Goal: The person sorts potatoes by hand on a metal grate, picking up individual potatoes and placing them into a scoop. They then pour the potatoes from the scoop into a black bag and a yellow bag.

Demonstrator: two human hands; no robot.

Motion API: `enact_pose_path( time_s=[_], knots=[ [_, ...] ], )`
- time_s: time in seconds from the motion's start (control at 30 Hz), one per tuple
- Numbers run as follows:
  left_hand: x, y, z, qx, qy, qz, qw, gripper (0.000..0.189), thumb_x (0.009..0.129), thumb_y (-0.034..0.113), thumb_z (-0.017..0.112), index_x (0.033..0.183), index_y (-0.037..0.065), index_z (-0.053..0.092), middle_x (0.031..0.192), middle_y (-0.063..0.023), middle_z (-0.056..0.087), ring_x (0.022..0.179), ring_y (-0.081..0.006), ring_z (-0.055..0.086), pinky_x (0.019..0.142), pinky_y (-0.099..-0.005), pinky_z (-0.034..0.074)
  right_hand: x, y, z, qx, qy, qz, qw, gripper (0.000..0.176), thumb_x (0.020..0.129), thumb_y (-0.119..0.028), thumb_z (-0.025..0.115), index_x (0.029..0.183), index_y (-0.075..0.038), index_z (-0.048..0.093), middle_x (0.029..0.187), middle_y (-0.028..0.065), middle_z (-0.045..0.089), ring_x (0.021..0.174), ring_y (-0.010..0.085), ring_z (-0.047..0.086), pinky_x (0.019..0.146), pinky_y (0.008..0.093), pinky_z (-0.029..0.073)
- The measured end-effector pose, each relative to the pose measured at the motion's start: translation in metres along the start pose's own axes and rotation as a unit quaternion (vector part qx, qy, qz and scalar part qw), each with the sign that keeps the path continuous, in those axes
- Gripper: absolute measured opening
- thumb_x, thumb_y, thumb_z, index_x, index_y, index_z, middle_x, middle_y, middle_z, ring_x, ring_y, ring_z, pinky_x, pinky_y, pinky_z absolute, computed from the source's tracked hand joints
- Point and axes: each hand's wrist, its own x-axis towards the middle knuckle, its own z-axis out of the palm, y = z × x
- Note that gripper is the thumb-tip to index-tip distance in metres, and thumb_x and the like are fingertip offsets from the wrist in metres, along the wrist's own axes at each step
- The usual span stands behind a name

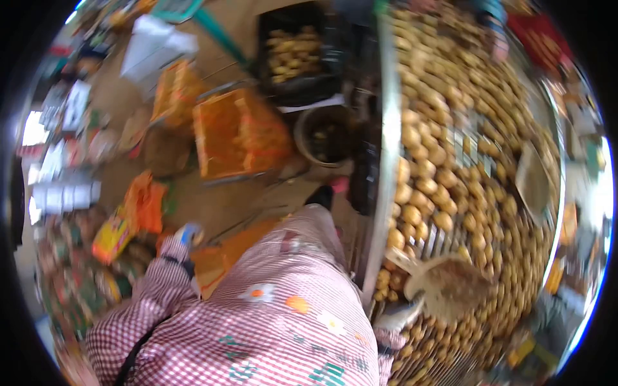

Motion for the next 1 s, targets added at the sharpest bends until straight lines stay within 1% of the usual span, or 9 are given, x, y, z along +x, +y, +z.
enact_pose_path(
  time_s=[0.1,0.17,0.27,0.4,0.5,0.53,0.6,0.73,1.0],
  knots=[
    [-0.027,0.014,0.025,-0.027,-0.189,-0.057,0.98,0.014,0.089,0.018,0.063,0.096,0.007,0.067,0.088,-0.0106,0.067,0.084,-0.0258,0.067,0.07,-0.0364,0.054,0.026,0.036,-0.031,-0.236,0.001,-0.22,0.946,0.047,0.094,-0.011,0.062,0.139,-0.004,0.052,0.14,0.0145,0.056,0.124,0.0322,0.055,0.107,0.0456,0.045],
    [-0.047,0.034,0.031,-0.097,-0.28,-0.143,0.944,0.018,0.09,0.02,0.063,0.101,0.006,0.066,0.091,-0.0096,0.068,0.086,-0.0249,0.067,0.071,-0.0362,0.055,0.009,0.019,-0.013,-0.172,0.012,-0.222,0.96,0.047,0.092,-0.013,0.064,0.137,-0.005,0.052,0.133,0.0156,0.055,0.122,0.0338,0.054,0.106,0.0462,0.045],
    [-0.04,0.059,0.01,-0.073,-0.341,-0.143,0.926,0.025,0.092,0.022,0.063,0.11,0.005,0.065,0.097,-0.008,0.069,0.09,-0.0234,0.067,0.073,-0.036,0.055,-0.012,-0.022,0.022,0.201,-0.015,-0.006,0.979,0.045,0.095,-0.028,0.065,0.133,-0.006,0.053,0.133,0.0136,0.056,0.119,0.029,0.056,0.101,0.0463,0.048],
    [0.05,0.103,-0.054,0.002,-0.29,-0.048,0.956,0.035,0.095,0.025,0.063,0.121,0.003,0.063,0.104,-0.006,0.07,0.094,-0.0214,0.068,0.076,-0.0356,0.056,0.016,0.009,-0.004,0.303,-0.056,0.05,0.95,0.036,0.099,-0.024,0.059,0.129,-0.005,0.058,0.127,0.0117,0.064,0.117,0.0251,0.061,0.101,0.0417,0.05],
    [0.13,0.159,-0.093,-0.216,-0.177,0.085,0.956,0.039,0.098,0.03,0.063,0.127,0.004,0.062,0.107,-0.0068,0.07,0.095,-0.015,0.066,0.073,-0.0295,0.054,-0.01,-0.019,0.004,0.31,0.01,-0.048,0.949,0.032,0.094,-0.024,0.068,0.12,-0.007,0.062,0.113,0.0067,0.066,0.108,0.0202,0.062,0.096,0.0385,0.051],
    [0.134,0.233,-0.12,-0.325,-0.156,0.022,0.933,0.04,0.099,0.032,0.063,0.128,0.004,0.061,0.107,-0.0076,0.069,0.094,-0.0123,0.065,0.071,-0.0265,0.052,-0.025,-0.041,0.002,0.266,0.0,-0.04,0.963,0.034,0.094,-0.027,0.067,0.119,-0.006,0.061,0.112,0.0068,0.065,0.106,0.0186,0.062,0.095,0.0368,0.051],
    [0.139,0.344,-0.146,-0.3,-0.134,0.16,0.931,0.045,0.102,0.036,0.059,0.138,0.01,0.054,0.117,-0.0077,0.066,0.096,-0.0154,0.065,0.071,-0.0235,0.05,-0.024,-0.042,-0.002,0.269,-0.019,-0.045,0.962,0.047,0.094,-0.032,0.07,0.126,-0.001,0.055,0.115,0.0086,0.065,0.102,0.0167,0.062,0.089,0.0321,0.052],
    [0.106,0.522,-0.139,-0.379,-0.331,0.262,0.824,0.065,0.101,0.04,0.058,0.154,0.01,0.034,0.129,-0.0094,0.06,0.098,-0.0151,0.065,0.071,-0.0226,0.051,-0.033,-0.052,-0.009,0.298,-0.096,-0.091,0.946,0.049,0.096,-0.032,0.068,0.13,0.001,0.054,0.116,0.0095,0.065,0.101,0.0143,0.061,0.089,0.0302,0.051],
    [0.06,0.635,-0.032,-0.305,-0.478,0.317,0.76,0.044,0.103,0.03,0.053,0.137,0.003,0.052,0.132,-0.0115,0.061,0.101,-0.0199,0.066,0.074,-0.0318,0.057,-0.082,-0.048,-0.074,0.296,-0.12,-0.164,0.933,0.081,0.092,-0.021,0.072,0.156,-0.003,0.026,0.15,0.0133,0.044,0.137,0.0208,0.043,0.115,0.0347,0.033]
  ],
)
